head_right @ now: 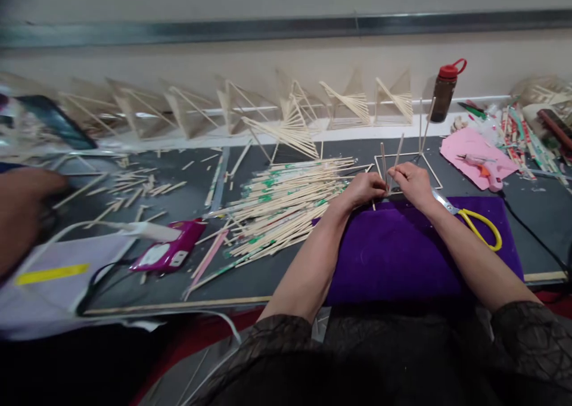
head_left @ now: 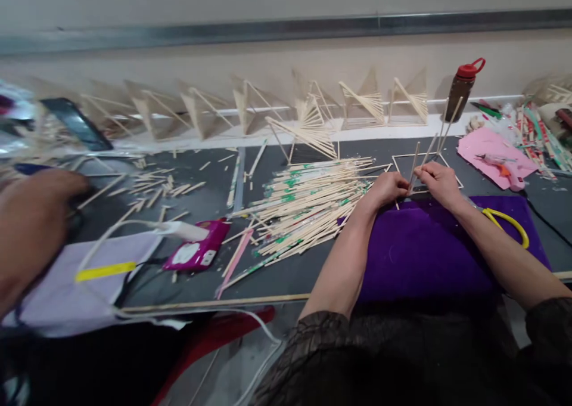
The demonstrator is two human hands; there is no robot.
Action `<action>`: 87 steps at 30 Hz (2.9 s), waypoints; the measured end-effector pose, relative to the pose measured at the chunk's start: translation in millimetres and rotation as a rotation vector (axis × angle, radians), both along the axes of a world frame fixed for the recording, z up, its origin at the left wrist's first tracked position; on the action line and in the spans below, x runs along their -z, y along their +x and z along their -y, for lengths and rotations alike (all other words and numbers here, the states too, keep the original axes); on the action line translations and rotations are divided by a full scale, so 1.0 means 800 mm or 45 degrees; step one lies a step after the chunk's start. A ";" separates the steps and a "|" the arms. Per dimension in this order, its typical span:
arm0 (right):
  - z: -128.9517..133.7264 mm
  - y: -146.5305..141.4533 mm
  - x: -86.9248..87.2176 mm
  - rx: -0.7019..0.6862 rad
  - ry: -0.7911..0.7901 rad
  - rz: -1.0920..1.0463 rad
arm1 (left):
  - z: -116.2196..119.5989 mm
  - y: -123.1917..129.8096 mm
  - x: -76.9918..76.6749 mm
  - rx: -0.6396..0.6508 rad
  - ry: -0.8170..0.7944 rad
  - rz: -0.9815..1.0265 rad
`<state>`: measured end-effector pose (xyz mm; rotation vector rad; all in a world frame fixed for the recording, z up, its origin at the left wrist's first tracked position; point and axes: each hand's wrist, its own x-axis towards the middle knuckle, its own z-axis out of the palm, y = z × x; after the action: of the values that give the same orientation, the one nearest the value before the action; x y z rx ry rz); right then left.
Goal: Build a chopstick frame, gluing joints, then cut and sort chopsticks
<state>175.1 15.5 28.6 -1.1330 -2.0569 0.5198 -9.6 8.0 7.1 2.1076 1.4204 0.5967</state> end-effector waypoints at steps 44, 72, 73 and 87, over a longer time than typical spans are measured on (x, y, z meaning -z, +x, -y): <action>-0.004 -0.006 0.004 0.031 0.020 0.159 | 0.009 -0.007 -0.018 -0.333 0.067 0.080; -0.012 -0.007 0.005 -0.013 -0.040 0.211 | 0.059 -0.018 -0.032 -0.569 0.206 -0.096; -0.012 -0.007 0.005 -0.013 -0.048 0.202 | 0.063 -0.022 -0.033 -0.562 0.214 -0.069; -0.012 -0.006 0.005 -0.050 -0.031 0.190 | 0.117 -0.038 -0.017 0.338 0.471 -0.571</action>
<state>170.0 24.8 24.7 -1.1789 -2.2104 0.4937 -40.1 -85.3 20.7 2.8051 1.2858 0.3066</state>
